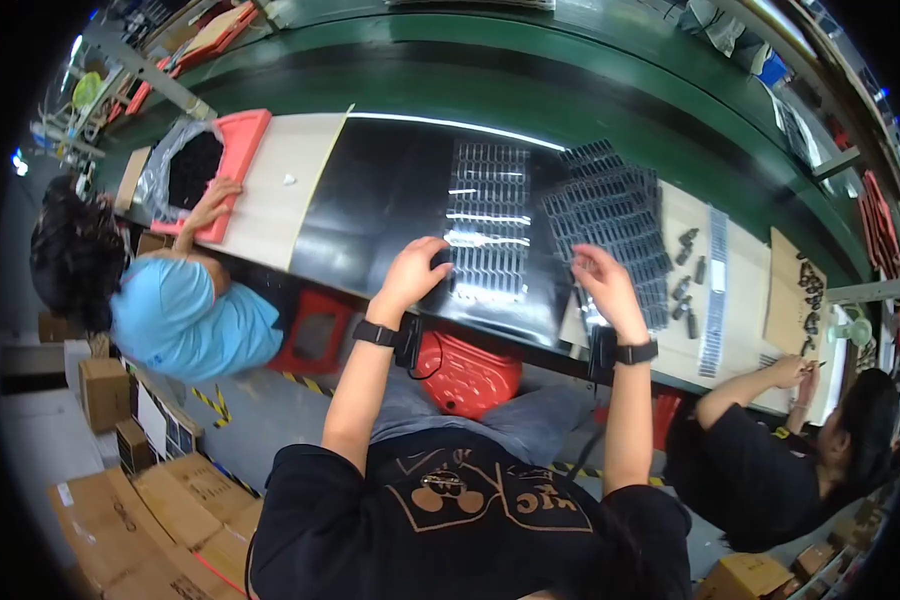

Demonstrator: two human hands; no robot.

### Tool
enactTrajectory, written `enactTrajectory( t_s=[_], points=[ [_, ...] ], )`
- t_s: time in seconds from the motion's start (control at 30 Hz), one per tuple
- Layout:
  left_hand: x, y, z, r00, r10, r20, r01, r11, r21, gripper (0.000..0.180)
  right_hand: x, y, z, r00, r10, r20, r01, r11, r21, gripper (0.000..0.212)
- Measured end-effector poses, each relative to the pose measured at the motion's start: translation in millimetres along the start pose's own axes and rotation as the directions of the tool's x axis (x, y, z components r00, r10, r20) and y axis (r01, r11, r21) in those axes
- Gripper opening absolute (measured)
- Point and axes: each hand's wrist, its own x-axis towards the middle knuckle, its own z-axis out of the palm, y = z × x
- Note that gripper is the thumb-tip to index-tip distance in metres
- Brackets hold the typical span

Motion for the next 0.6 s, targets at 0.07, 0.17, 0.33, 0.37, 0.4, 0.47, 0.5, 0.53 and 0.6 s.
enactTrajectory(
  t_s=[0.07,0.17,0.33,0.37,0.4,0.47,0.5,0.53,0.6],
  points=[
    [11,-9,-3,0.991,0.111,0.069,-0.111,0.994,0.006,0.038,15,-15,35,0.97,-0.211,0.121,0.238,0.926,-0.293,0.031],
    [62,-39,0,0.963,0.26,0.076,-0.26,0.966,-0.013,0.037,84,0,75,0.866,-0.468,0.176,0.485,0.703,-0.52,0.033],
    [83,-59,0,0.884,0.456,0.1,-0.456,0.889,-0.023,0.034,127,18,109,0.708,-0.669,0.224,0.601,0.405,-0.69,0.03],
    [88,-59,4,0.85,0.516,0.107,-0.519,0.855,-0.001,0.033,134,20,110,0.708,-0.669,0.226,0.598,0.398,-0.696,0.03],
    [96,-57,10,0.847,0.522,0.1,-0.524,0.851,-0.005,0.033,143,23,110,0.773,-0.603,0.194,0.536,0.46,-0.708,0.028],
    [103,-49,22,0.834,0.53,0.152,-0.545,0.835,0.075,0.027,148,30,113,0.883,-0.454,0.121,0.393,0.572,-0.72,0.023],
    [106,-46,23,0.825,0.536,0.178,-0.558,0.821,0.117,0.024,147,30,115,0.882,-0.458,0.114,0.389,0.569,-0.724,0.023],
    [106,-46,25,0.819,0.546,0.176,-0.568,0.814,0.117,0.024,146,30,117,0.902,-0.421,0.1,0.349,0.572,-0.742,0.024],
    [106,-45,33,0.826,0.536,0.172,-0.557,0.823,0.111,0.019,141,29,120,0.936,-0.346,0.063,0.265,0.576,-0.773,0.026]
  ],
)
